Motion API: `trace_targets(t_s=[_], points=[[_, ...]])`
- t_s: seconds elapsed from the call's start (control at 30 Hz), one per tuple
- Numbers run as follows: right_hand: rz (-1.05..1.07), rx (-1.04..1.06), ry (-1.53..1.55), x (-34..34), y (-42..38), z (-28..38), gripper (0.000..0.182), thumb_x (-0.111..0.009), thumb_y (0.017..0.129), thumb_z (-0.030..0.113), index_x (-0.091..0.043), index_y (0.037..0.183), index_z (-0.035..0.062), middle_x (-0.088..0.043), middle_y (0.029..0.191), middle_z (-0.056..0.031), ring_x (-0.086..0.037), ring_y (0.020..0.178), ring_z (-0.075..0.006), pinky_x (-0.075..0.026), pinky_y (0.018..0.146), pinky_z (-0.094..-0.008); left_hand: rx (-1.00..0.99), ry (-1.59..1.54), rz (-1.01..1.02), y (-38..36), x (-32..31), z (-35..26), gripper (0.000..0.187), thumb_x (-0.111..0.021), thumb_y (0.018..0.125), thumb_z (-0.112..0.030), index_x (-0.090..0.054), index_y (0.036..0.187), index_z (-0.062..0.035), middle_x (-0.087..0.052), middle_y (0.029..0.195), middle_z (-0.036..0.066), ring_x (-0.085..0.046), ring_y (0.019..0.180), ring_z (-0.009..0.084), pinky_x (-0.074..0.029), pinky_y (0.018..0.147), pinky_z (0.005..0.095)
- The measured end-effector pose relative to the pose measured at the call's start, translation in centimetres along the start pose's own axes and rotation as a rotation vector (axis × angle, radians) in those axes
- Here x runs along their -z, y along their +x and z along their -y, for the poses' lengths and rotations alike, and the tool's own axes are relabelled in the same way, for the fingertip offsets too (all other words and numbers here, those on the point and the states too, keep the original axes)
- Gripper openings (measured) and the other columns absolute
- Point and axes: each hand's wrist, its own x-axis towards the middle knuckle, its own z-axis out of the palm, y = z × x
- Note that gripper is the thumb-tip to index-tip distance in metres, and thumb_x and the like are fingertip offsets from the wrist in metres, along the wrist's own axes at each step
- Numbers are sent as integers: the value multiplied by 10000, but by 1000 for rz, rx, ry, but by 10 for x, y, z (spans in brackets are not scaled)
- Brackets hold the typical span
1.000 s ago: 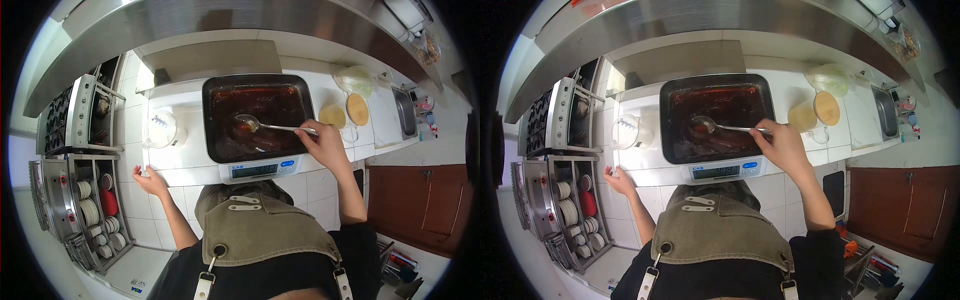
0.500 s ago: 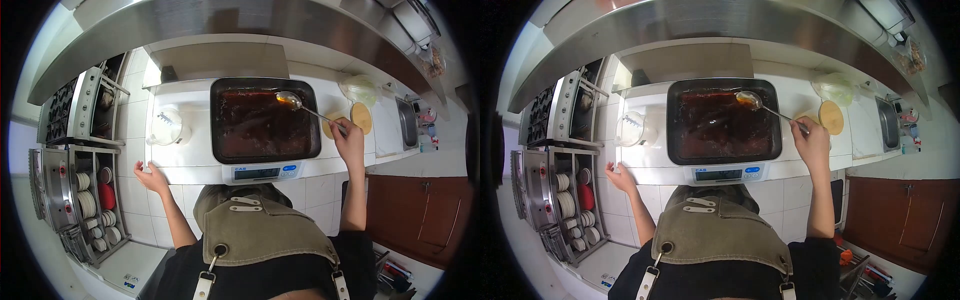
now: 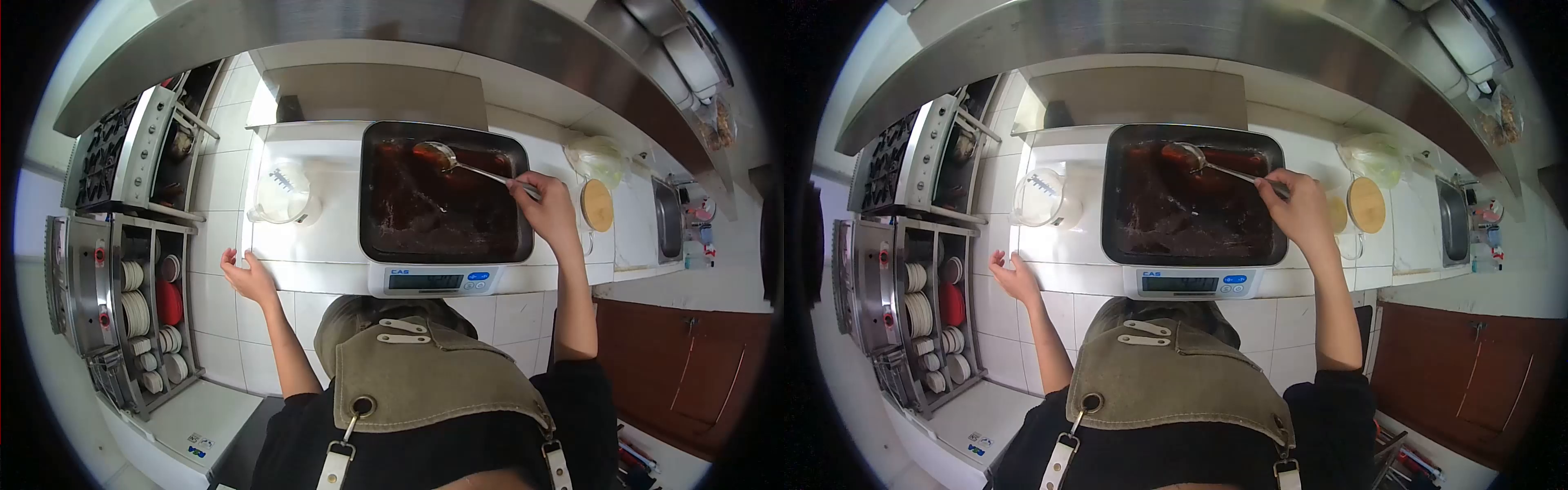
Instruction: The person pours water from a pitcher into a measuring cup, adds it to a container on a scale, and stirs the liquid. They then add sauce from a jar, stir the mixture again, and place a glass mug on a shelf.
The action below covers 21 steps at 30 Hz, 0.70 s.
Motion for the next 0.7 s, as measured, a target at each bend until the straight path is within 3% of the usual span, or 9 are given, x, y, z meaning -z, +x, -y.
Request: trace_targets(t_s=[0.1, 0.33, 0.7], points=[[92, -13, 11, -2, 4, 17, 225, -637, 803, 244, -665, 815, 22, -607, 699, -209, -596, 659, -373, -460, 613, -372, -10, 5, -11, 0, 0, 0, 330, -582, 797, -146, -500, 1095, -32, -570, 1066, 97, -512, 1009, 278, -378, 885, 409], [229, 13, 22, -1, -3, 28, 225, -642, 797, 243, -668, 804, 19, -610, 692, -196, -593, 651, -362, -463, 620, -365, -14, 1, -12, 0, 1, -3, 325, -581, 796, -135, -502, 1094, -32, -575, 1057, 105, -520, 1001, 279, -387, 882, 405], [410, -30, 63, 39, -41, 16, 228, -656, 790, 207, -663, 794, -21, -612, 663, -174, -593, 602, -278, -461, 623, -328, -27, 33, 3, 1, -1, 0, 339, -584, 786, -159, -506, 1099, -53, -583, 1054, 80, -527, 1006, 265, -382, 882, 406]])
